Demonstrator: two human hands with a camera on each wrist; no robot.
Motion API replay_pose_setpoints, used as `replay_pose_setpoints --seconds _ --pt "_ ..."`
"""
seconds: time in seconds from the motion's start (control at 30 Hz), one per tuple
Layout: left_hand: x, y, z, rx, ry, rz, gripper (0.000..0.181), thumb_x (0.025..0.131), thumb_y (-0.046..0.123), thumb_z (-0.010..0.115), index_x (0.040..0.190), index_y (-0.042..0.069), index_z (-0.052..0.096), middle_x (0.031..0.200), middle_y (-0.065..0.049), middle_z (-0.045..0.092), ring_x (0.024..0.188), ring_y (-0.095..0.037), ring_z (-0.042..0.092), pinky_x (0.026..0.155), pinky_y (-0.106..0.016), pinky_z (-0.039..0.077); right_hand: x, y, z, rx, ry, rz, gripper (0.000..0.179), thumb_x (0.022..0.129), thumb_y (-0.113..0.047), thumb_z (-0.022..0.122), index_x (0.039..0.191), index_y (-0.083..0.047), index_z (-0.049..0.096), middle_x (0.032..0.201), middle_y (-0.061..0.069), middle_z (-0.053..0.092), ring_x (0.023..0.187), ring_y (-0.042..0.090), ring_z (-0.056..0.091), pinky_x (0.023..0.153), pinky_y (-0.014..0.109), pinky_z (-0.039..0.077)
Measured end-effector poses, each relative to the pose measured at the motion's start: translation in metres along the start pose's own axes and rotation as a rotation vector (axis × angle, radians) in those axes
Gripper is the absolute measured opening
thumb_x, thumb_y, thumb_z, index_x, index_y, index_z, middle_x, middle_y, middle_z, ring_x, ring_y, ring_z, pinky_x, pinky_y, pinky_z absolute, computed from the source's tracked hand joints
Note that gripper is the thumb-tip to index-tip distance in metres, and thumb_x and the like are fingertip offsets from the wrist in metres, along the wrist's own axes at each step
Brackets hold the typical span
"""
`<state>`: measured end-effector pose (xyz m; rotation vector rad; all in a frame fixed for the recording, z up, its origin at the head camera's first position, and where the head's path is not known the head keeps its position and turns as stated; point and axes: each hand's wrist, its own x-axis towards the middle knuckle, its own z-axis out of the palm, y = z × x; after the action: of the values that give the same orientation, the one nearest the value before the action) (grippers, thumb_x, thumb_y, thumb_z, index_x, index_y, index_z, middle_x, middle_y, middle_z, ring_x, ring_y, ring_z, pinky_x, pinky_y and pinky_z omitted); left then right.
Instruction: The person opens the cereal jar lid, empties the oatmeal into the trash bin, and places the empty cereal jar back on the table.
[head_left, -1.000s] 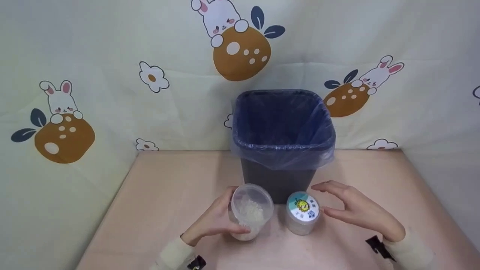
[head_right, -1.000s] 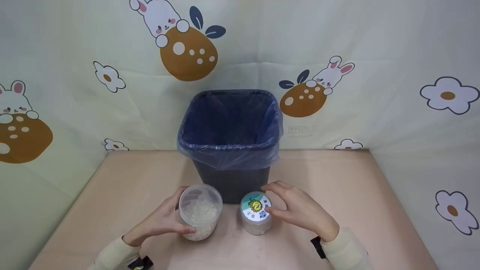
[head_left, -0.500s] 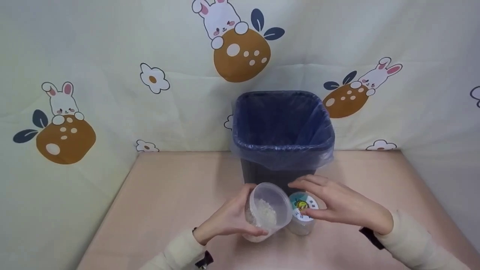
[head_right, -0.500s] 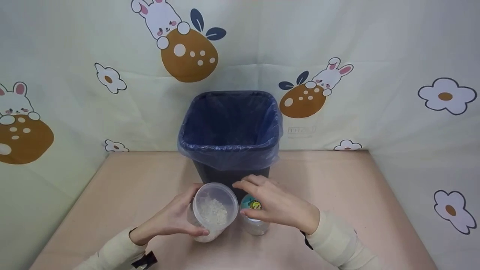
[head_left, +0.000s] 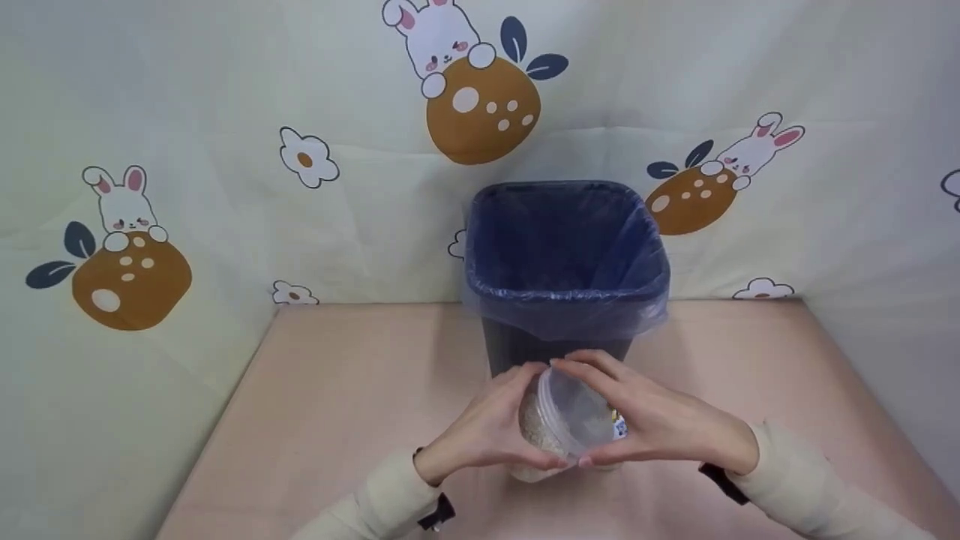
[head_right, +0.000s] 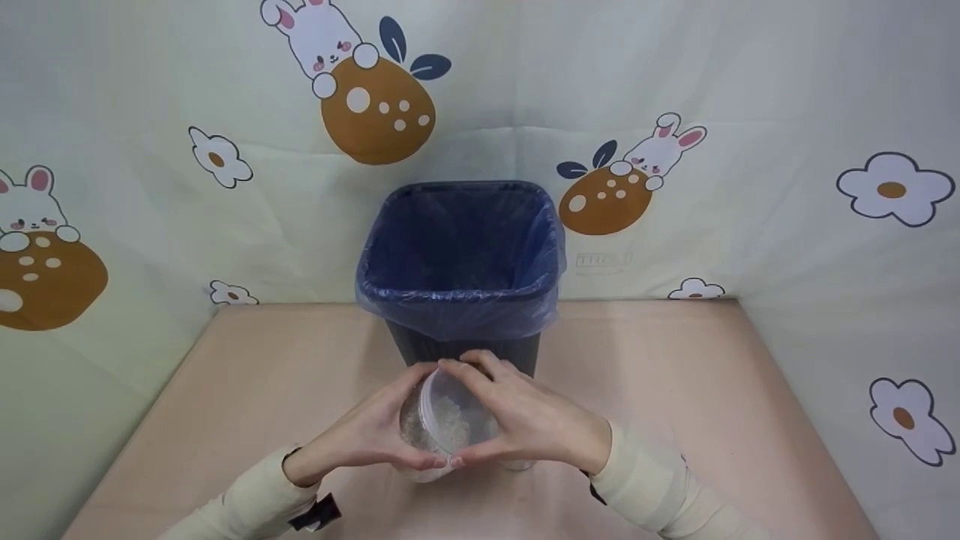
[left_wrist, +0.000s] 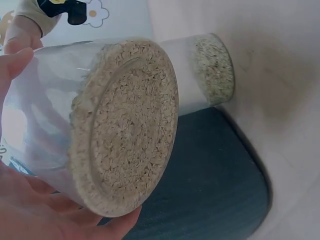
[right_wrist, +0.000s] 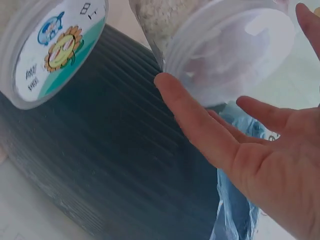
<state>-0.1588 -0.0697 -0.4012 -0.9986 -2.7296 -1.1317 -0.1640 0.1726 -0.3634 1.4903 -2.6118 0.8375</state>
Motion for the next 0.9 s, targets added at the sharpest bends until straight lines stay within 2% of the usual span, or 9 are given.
replay_pose_setpoints --seconds 0.23,0.43,0.57,0.7,0.8,0.9 --pt "0.000 0.002 0.005 0.028 0.022 0.013 0.097 0.062 0.047 0.088 0.139 0.010 0.042 0.123 -0.001 0.053 0.110 -0.018 0.049 0.093 -0.037 0.042 0.001 0.002 0.008 0.016 0.061 -0.001 0.090 0.074 -0.044 0.082 0.147 -0.016 0.037 0.136 0.000 0.040 0.116 0.023 0.049 0.089 0.038 0.048" --pt "-0.006 -0.004 0.012 -0.018 0.026 0.055 0.104 0.063 0.046 0.088 0.144 0.009 0.034 0.135 -0.004 0.049 0.121 -0.019 0.046 0.099 -0.039 0.040 0.001 0.002 0.008 0.021 0.104 -0.016 0.090 0.067 -0.039 0.087 0.142 -0.017 0.043 0.132 -0.002 0.043 0.112 0.023 0.050 0.086 0.037 0.049" --pt "-0.007 -0.007 0.014 -0.034 0.002 0.075 0.108 0.061 0.045 0.089 0.145 0.009 0.032 0.139 -0.005 0.047 0.123 -0.018 0.046 0.100 -0.037 0.041 -0.001 0.003 0.007 0.030 0.090 -0.012 0.091 0.065 -0.038 0.089 0.141 -0.018 0.044 0.132 -0.001 0.043 0.111 0.024 0.051 0.085 0.038 0.049" --pt "-0.005 -0.010 0.015 -0.019 -0.001 0.109 0.104 0.059 0.043 0.090 0.142 0.009 0.038 0.132 -0.004 0.053 0.116 -0.015 0.052 0.095 -0.032 0.044 -0.003 0.005 0.009 0.065 0.045 -0.007 0.092 0.066 -0.040 0.087 0.143 -0.017 0.041 0.135 0.001 0.040 0.112 0.027 0.050 0.085 0.039 0.050" --pt "-0.006 -0.011 0.014 -0.013 -0.006 0.121 0.103 0.057 0.044 0.090 0.141 0.009 0.041 0.127 -0.004 0.056 0.111 -0.013 0.054 0.092 -0.031 0.045 -0.005 0.005 0.011 0.067 0.030 -0.037 0.093 0.069 -0.043 0.085 0.145 -0.016 0.039 0.137 0.004 0.038 0.113 0.027 0.049 0.084 0.039 0.050" --pt "-0.006 -0.012 0.013 -0.002 -0.006 0.123 0.104 0.057 0.045 0.090 0.140 0.009 0.041 0.127 -0.004 0.057 0.110 -0.014 0.054 0.093 -0.033 0.044 -0.007 0.005 0.013 0.014 0.043 -0.084 0.095 0.069 -0.045 0.084 0.145 -0.014 0.037 0.137 0.007 0.037 0.115 0.027 0.048 0.085 0.040 0.050"
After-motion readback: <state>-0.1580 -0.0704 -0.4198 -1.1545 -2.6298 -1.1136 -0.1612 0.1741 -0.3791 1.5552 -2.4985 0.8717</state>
